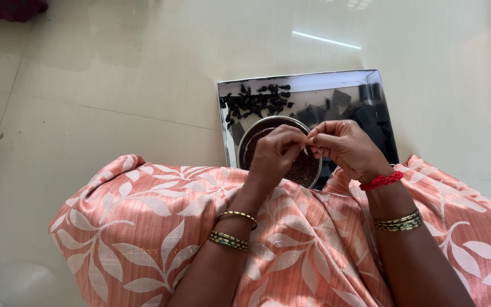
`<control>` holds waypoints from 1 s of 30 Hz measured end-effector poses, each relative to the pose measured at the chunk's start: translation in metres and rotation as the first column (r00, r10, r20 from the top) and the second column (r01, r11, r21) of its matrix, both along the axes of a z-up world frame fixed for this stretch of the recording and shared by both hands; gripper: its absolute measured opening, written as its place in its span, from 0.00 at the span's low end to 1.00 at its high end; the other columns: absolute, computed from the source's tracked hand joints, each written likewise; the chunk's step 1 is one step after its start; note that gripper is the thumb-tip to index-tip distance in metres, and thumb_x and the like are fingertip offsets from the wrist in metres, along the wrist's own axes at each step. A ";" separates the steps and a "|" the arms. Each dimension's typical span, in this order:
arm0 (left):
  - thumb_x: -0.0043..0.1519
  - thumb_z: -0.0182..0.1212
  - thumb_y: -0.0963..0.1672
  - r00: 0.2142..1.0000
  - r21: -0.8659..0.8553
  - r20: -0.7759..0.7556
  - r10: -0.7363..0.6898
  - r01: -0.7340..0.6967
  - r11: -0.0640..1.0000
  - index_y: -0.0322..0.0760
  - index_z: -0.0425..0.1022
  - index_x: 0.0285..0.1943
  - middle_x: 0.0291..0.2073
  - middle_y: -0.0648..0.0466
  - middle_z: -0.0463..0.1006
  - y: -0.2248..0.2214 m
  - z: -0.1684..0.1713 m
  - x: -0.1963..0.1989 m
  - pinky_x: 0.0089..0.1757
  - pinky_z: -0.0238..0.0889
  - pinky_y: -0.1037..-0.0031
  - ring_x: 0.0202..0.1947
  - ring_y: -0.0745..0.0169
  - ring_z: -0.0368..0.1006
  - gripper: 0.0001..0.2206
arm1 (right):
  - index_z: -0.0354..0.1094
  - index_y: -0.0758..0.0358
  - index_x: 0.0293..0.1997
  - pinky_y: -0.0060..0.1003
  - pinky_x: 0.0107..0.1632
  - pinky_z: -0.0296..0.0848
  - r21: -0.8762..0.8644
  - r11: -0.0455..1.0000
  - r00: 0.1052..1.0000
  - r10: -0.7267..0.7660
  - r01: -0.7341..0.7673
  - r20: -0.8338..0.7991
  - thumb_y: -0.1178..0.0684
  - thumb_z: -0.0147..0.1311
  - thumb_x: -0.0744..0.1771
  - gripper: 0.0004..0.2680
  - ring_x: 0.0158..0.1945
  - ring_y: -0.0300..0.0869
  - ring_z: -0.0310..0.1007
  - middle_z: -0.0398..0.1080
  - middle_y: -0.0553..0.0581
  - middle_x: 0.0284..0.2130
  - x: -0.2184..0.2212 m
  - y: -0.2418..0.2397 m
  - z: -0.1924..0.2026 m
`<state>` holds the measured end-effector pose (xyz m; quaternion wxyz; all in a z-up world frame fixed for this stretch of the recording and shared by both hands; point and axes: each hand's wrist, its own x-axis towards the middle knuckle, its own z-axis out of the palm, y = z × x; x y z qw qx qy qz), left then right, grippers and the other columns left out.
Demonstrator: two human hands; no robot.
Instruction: Sorting and inspecting small black seeds or pods, moving them from a bowl to a tray.
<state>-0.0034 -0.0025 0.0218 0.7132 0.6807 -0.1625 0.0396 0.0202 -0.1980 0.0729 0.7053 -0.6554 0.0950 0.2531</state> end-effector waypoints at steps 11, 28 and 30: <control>0.63 0.67 0.39 0.853 -0.431 -0.452 -0.262 0.048 0.901 0.26 0.81 0.45 0.34 0.53 0.84 -0.001 -0.025 0.003 0.39 0.75 0.79 0.33 0.70 0.79 0.07 | 0.75 0.71 0.38 0.28 0.35 0.72 -0.423 0.901 0.958 0.199 -0.097 0.204 0.60 0.57 0.65 0.04 0.30 0.33 0.72 0.75 0.54 0.27 -0.006 0.020 0.014; 0.60 0.68 0.45 0.918 0.275 -0.376 0.125 -0.019 0.961 0.34 0.76 0.55 0.41 0.43 0.83 -0.007 -0.024 0.004 0.41 0.75 0.66 0.41 0.51 0.82 0.16 | 0.76 0.68 0.37 0.32 0.38 0.77 -0.670 0.734 0.911 0.192 0.112 0.364 0.61 0.59 0.64 0.03 0.32 0.38 0.79 0.78 0.58 0.29 0.071 0.003 -0.039; 0.60 0.66 0.45 0.933 0.363 -0.352 0.072 0.065 0.930 0.33 0.78 0.52 0.41 0.43 0.84 -0.010 -0.035 0.001 0.44 0.74 0.63 0.42 0.48 0.82 0.14 | 0.79 0.65 0.37 0.36 0.38 0.79 -0.831 0.529 0.873 0.309 0.170 0.376 0.62 0.59 0.63 0.04 0.33 0.42 0.81 0.80 0.61 0.31 0.098 0.000 -0.058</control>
